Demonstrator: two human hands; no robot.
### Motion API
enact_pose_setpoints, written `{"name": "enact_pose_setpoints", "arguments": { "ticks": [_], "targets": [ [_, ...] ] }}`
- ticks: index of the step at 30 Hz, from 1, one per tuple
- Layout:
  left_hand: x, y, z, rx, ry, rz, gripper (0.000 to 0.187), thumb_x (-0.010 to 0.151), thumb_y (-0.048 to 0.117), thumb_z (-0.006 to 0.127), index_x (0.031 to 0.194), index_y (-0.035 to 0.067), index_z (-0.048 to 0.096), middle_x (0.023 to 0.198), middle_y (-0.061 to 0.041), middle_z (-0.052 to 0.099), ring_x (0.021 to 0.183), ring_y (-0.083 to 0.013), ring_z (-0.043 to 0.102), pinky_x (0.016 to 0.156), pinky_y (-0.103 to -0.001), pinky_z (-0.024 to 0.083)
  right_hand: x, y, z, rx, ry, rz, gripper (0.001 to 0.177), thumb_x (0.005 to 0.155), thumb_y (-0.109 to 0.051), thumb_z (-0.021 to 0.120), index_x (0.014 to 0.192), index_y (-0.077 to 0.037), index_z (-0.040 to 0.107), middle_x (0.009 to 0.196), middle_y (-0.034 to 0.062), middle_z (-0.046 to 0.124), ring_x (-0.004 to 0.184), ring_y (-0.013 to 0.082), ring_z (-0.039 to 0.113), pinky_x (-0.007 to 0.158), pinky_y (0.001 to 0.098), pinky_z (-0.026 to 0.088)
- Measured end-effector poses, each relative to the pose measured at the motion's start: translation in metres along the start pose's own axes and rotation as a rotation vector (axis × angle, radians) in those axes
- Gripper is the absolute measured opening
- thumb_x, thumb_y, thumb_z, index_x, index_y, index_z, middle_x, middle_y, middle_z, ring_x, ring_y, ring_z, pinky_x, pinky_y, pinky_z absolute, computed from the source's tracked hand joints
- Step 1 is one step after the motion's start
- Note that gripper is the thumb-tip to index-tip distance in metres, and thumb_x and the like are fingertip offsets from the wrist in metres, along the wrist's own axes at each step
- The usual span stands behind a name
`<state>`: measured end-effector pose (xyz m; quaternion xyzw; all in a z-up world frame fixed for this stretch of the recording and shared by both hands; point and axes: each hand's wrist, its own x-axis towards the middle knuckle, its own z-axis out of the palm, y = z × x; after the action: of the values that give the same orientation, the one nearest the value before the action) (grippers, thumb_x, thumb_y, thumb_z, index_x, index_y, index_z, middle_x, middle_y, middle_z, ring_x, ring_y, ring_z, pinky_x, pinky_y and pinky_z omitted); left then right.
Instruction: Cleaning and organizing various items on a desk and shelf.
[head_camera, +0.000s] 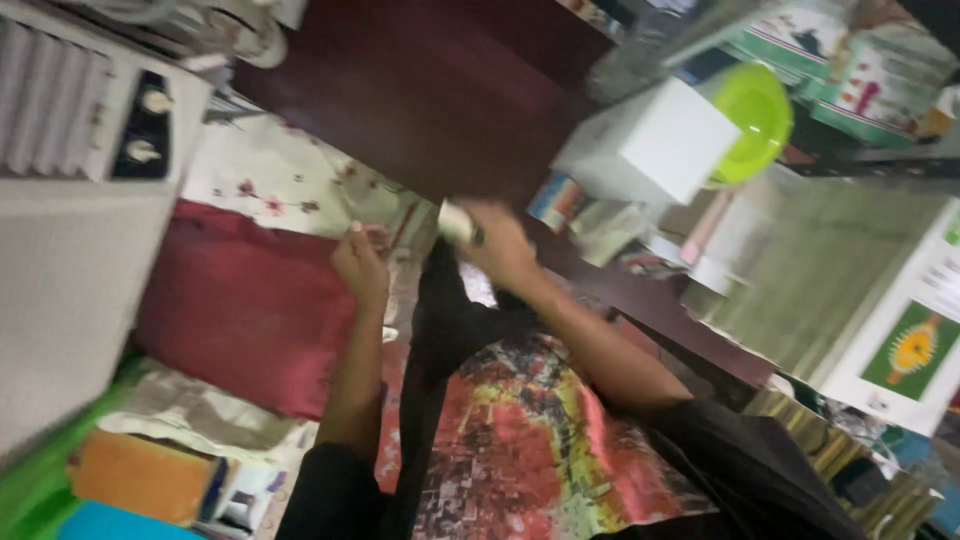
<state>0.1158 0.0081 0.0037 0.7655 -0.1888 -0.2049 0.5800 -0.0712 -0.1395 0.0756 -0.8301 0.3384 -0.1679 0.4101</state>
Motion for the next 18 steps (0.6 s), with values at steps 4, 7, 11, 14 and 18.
{"name": "enact_pose_setpoints", "arguments": {
  "ticks": [4, 7, 11, 14, 18],
  "targets": [
    [0.058, -0.026, -0.043, 0.074, 0.078, 0.161, 0.050, 0.112, 0.037, 0.044, 0.091, -0.001, 0.069, 0.084, -0.008, 0.072, 0.074, -0.0177, 0.069, 0.069, -0.032, 0.055, 0.091, 0.022, 0.030, -0.172, 0.068, 0.137, 0.067, 0.089, -0.034, 0.077, 0.148, -0.012, 0.054, 0.152, 0.0186, 0.051, 0.139, 0.0412, 0.047, 0.116, 0.0501, 0.039],
    [0.095, -0.054, -0.071, 0.015, 0.177, 0.225, 0.043, 0.113, 0.032, 0.049, 0.096, -0.004, 0.067, 0.091, -0.012, 0.072, 0.083, -0.0200, 0.070, 0.076, -0.034, 0.056, 0.111, 0.079, 0.079, -0.448, -0.026, 0.113, 0.075, 0.095, -0.045, 0.070, 0.157, -0.013, 0.041, 0.161, 0.0260, 0.027, 0.141, 0.0550, 0.026, 0.113, 0.0653, 0.022],
    [0.131, -0.054, -0.089, 0.309, 0.160, 0.021, 0.035, 0.107, 0.028, 0.054, 0.102, -0.004, 0.068, 0.094, -0.020, 0.073, 0.086, -0.0288, 0.072, 0.078, -0.038, 0.056, 0.133, 0.109, 0.100, -0.687, 0.073, 0.062, 0.068, 0.103, -0.048, 0.056, 0.162, -0.021, 0.035, 0.168, 0.0191, 0.021, 0.152, 0.0500, 0.022, 0.123, 0.0648, 0.016],
    [0.143, -0.100, -0.097, 0.560, 0.151, 0.145, 0.032, 0.107, 0.026, 0.059, 0.106, -0.004, 0.070, 0.100, -0.027, 0.071, 0.093, -0.0402, 0.069, 0.085, -0.046, 0.054, 0.165, 0.143, 0.090, -0.753, 0.139, 0.150, 0.065, 0.108, -0.047, 0.051, 0.164, -0.018, 0.033, 0.169, 0.0199, 0.019, 0.153, 0.0506, 0.022, 0.124, 0.0653, 0.016],
    [0.151, -0.116, -0.082, 0.712, 0.171, 0.242, 0.022, 0.102, 0.017, 0.059, 0.092, -0.001, 0.066, 0.097, -0.026, 0.070, 0.097, -0.0449, 0.067, 0.095, -0.053, 0.054, 0.252, 0.161, 0.046, -0.701, 0.298, 0.475, 0.067, 0.109, -0.053, 0.048, 0.165, -0.021, 0.027, 0.172, 0.0149, 0.015, 0.150, 0.0521, 0.022, 0.124, 0.0650, 0.020]
  ]
}}
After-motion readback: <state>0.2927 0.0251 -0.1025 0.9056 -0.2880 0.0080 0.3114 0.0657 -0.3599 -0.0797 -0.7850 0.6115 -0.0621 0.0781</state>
